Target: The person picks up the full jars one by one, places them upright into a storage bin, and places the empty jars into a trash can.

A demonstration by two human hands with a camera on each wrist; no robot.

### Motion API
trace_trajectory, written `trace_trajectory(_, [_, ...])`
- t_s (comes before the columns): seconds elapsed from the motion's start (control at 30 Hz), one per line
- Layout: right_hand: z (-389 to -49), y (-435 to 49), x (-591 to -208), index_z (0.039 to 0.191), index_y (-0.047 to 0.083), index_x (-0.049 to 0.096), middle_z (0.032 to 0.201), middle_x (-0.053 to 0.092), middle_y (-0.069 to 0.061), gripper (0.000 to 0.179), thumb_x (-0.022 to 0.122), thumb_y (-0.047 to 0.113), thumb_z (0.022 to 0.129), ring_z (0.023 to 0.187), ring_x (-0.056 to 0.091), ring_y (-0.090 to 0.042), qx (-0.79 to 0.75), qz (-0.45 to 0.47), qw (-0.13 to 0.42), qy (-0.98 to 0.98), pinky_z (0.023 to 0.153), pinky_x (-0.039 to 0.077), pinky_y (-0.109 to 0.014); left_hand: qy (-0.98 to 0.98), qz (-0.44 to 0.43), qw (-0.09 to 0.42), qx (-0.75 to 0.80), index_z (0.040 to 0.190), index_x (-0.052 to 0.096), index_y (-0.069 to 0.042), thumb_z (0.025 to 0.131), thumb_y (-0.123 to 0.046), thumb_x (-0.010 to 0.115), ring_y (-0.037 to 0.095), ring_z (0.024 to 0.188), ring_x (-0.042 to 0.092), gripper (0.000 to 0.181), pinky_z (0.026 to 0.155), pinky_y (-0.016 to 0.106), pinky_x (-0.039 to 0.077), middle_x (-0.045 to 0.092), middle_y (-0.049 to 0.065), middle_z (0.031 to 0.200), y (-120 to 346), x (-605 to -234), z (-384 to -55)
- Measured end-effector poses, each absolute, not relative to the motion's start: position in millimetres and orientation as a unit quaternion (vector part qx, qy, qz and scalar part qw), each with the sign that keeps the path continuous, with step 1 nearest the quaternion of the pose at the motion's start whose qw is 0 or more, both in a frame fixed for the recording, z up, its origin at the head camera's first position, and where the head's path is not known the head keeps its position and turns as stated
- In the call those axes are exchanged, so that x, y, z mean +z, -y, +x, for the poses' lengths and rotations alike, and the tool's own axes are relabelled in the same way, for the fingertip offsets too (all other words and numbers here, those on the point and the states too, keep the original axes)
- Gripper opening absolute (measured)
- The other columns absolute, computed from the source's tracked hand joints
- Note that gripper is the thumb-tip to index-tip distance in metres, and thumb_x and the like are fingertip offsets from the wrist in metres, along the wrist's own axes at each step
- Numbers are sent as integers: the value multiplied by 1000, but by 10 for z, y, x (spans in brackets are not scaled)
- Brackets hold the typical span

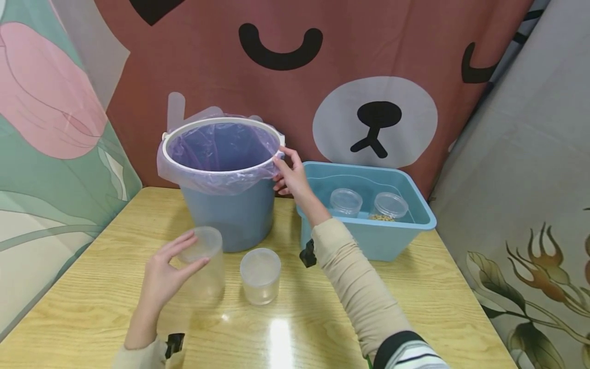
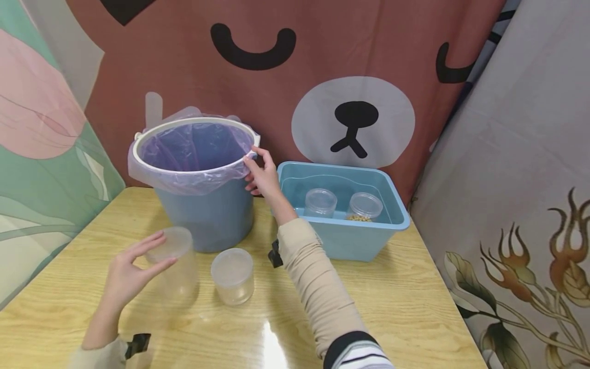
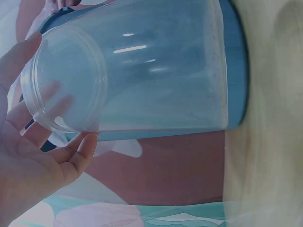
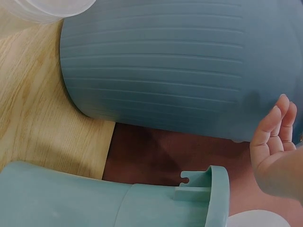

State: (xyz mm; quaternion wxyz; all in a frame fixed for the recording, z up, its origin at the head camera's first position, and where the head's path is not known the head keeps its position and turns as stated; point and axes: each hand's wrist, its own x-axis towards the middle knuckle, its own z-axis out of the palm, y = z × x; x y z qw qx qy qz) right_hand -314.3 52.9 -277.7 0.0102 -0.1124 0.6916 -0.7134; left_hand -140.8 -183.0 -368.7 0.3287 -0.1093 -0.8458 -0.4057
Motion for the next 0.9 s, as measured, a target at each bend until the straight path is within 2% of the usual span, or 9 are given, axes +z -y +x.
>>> trace_trajectory(0.07, [-3145, -528, -2781, 132, 25, 39, 64, 50, -13, 45, 54, 30, 90, 40, 50, -17, -713, -114, 10, -692, 40, 42, -26, 841, -116, 342, -404, 99, 67, 3, 55, -3, 83, 35, 101, 54, 47, 88, 9, 30, 61, 15, 109, 1831, -3639, -1406])
trace_trajectory(0.1, [-3145, -528, -2782, 132, 25, 39, 65, 50, -14, 45, 54, 30, 90, 40, 50, -17, -712, -113, 9, -692, 40, 42, -26, 840, -119, 345, -402, 99, 67, 3, 55, -3, 83, 35, 101, 54, 47, 87, 8, 30, 61, 14, 108, 1835, -3617, -1405])
trace_trajectory(0.27, [-3142, -531, -2776, 131, 26, 40, 67, 50, -18, 44, 54, 30, 90, 40, 50, -17, -713, -110, 8, -692, 40, 43, -27, 829, -137, 360, -406, 100, 68, -1, 57, -8, 83, 32, 103, 54, 46, 90, 14, 33, 62, 11, 109, 1858, -3527, -1407])
trace_trajectory(0.4, [-3140, -531, -2774, 132, 26, 39, 68, 50, -18, 45, 54, 30, 90, 40, 50, -17, -712, -108, 9, -693, 42, 43, -29, 810, -150, 361, -437, 103, 68, -6, 58, -10, 83, 22, 108, 52, 47, 92, 19, 34, 61, 7, 111, 1893, -3501, -1426])
trace_trajectory(0.53, [-3139, -529, -2778, 132, 27, 39, 71, 50, -22, 45, 54, 30, 90, 41, 50, -17, -711, -110, 9, -694, 44, 44, -32, 820, -130, 350, -434, 100, 68, -1, 57, -4, 83, 13, 108, 52, 46, 90, 15, 34, 62, 11, 109, 1872, -3357, -1380])
trace_trajectory(0.67, [-3140, -528, -2782, 132, 26, 39, 72, 50, -24, 45, 54, 30, 90, 41, 50, -17, -712, -115, 7, -692, 43, 44, -31, 818, -140, 364, -423, 99, 68, 2, 52, 3, 83, 0, 106, 49, 49, 88, 11, 34, 62, 14, 107, 1852, -3232, -1375])
trace_trajectory(0.9, [-3144, -532, -2790, 132, 26, 39, 70, 49, -22, 45, 54, 30, 90, 40, 49, -16, -715, -117, 7, -690, 39, 42, -25, 809, -172, 380, -415, 99, 67, 3, 49, 9, 82, -3, 105, 50, 52, 87, 13, 35, 62, 16, 106, 1833, -3001, -1370])
